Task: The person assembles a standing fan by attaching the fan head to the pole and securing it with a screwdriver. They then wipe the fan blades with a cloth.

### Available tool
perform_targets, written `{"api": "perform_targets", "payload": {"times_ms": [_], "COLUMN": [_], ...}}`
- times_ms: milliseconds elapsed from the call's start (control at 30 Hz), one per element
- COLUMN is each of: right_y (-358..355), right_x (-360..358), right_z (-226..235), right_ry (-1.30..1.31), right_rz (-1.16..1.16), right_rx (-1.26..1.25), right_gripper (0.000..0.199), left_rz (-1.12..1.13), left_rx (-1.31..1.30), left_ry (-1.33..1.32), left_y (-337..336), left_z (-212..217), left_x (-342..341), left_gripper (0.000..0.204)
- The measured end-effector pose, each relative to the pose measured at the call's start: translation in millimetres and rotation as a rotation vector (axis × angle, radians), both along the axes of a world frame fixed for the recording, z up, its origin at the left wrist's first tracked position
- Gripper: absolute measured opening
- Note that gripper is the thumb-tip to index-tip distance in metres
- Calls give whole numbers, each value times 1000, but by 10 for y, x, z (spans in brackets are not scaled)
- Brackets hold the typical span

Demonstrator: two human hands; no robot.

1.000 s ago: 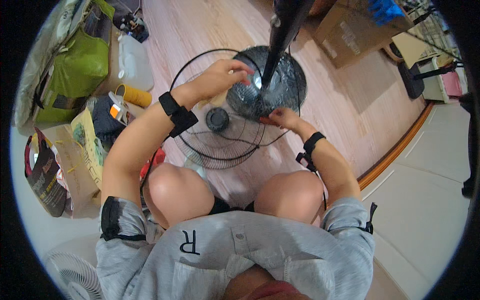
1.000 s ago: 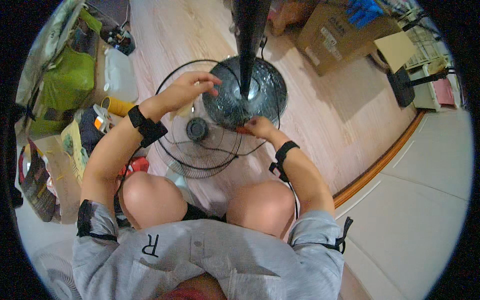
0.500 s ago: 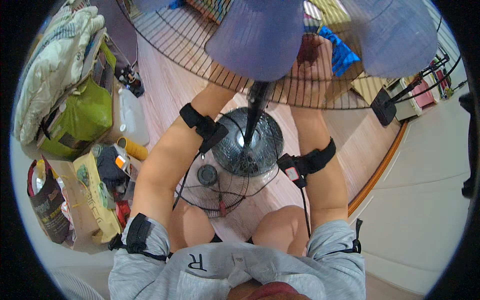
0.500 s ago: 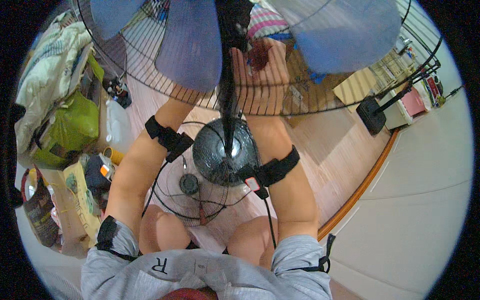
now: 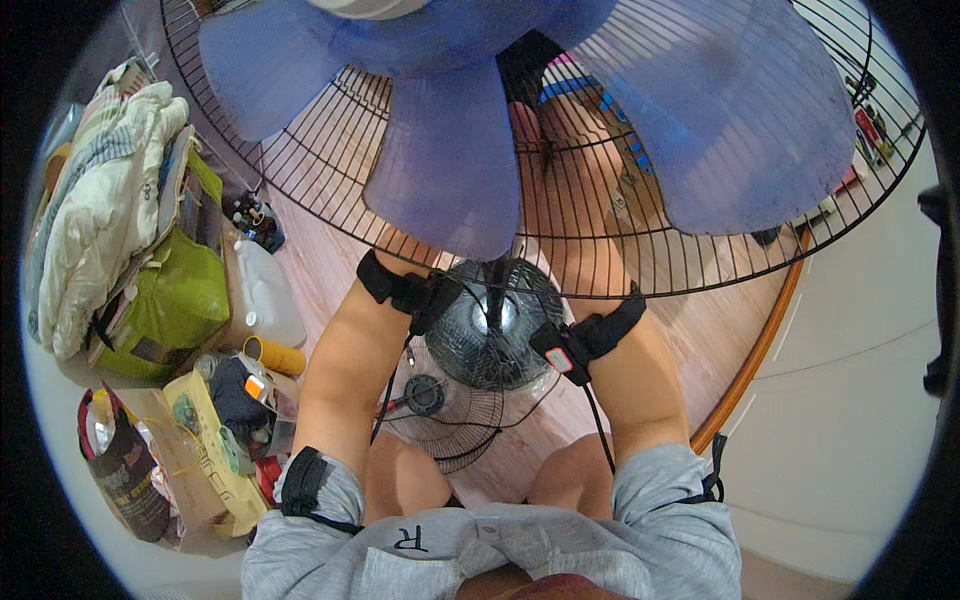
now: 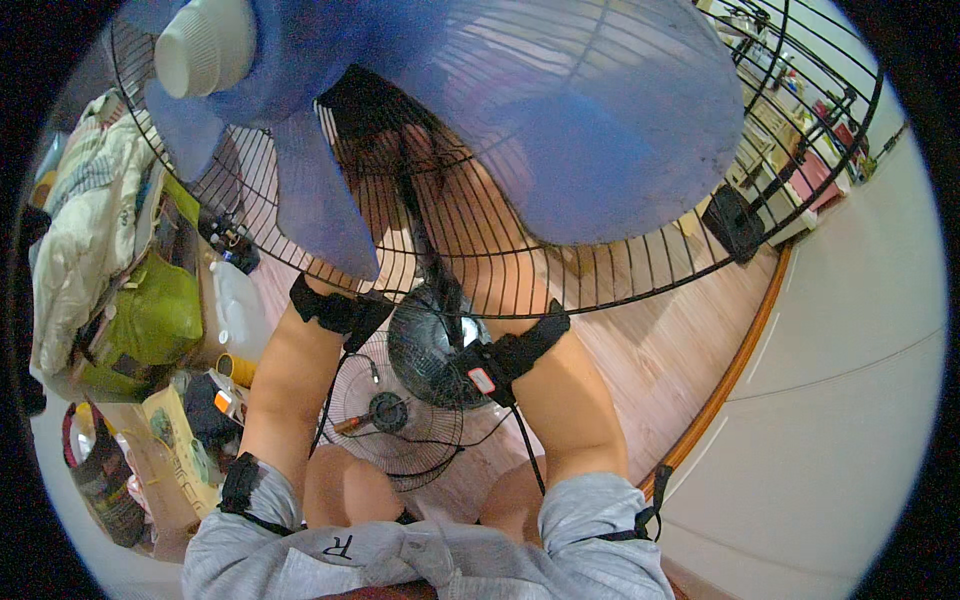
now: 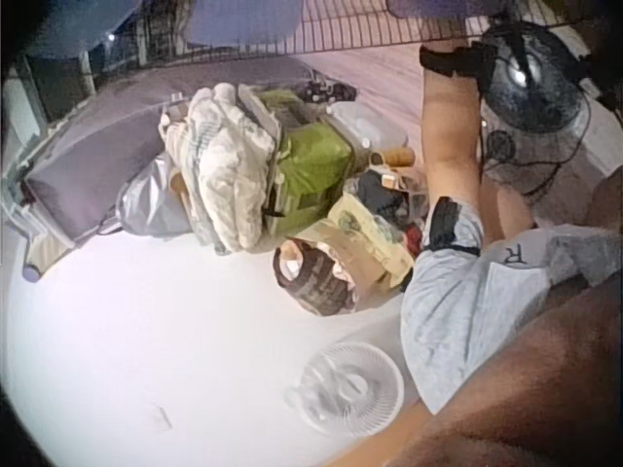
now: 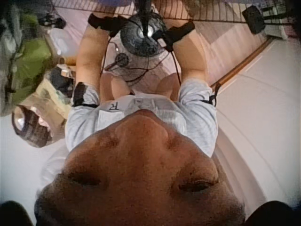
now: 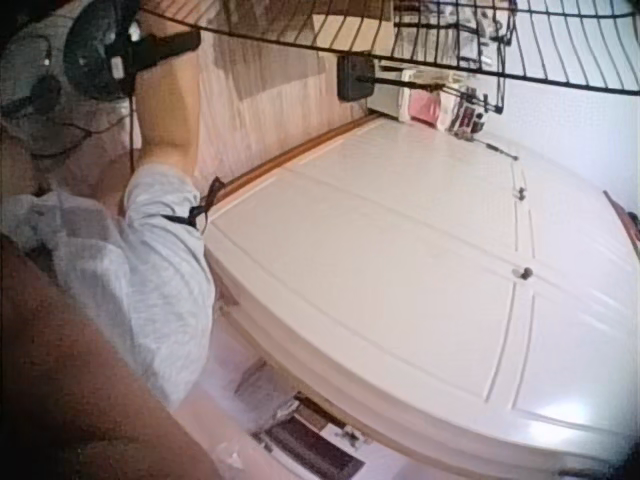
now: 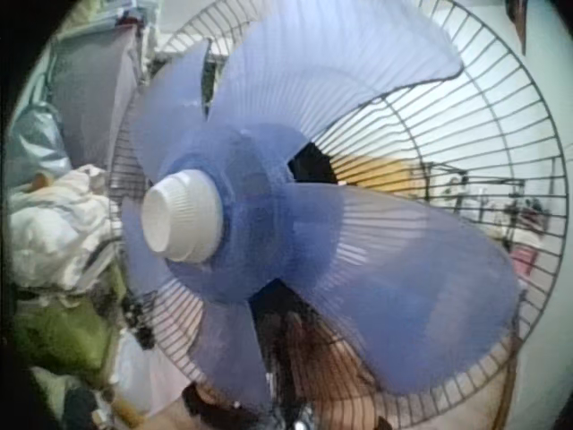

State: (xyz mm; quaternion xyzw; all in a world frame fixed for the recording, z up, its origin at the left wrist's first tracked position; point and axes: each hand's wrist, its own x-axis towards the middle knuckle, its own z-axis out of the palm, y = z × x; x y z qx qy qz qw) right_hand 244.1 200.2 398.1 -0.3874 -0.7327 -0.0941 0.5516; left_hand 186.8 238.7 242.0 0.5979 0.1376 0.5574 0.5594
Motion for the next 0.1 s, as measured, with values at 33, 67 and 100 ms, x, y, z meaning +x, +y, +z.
{"api": "perform_targets", "payload": {"times_ms": [33,67,100], "right_y": [110,180,229], "right_x": [-17,-52,-77], "right_z": [129,221,297], "right_ry": [55,109,162], "right_rz": [79,162,247], "right_rx": [-40,-80,-119], "right_gripper": [68,69,71], "left_rz": [-22,-41,-56], "left_rx": [-16,-31,-46], "left_ry": [-16,-34,-53], "left_y": [-55,8,25], "left_z": [-36,0,12], "left_x": [-63,-21,-55], "left_gripper": [44,44,45]}}
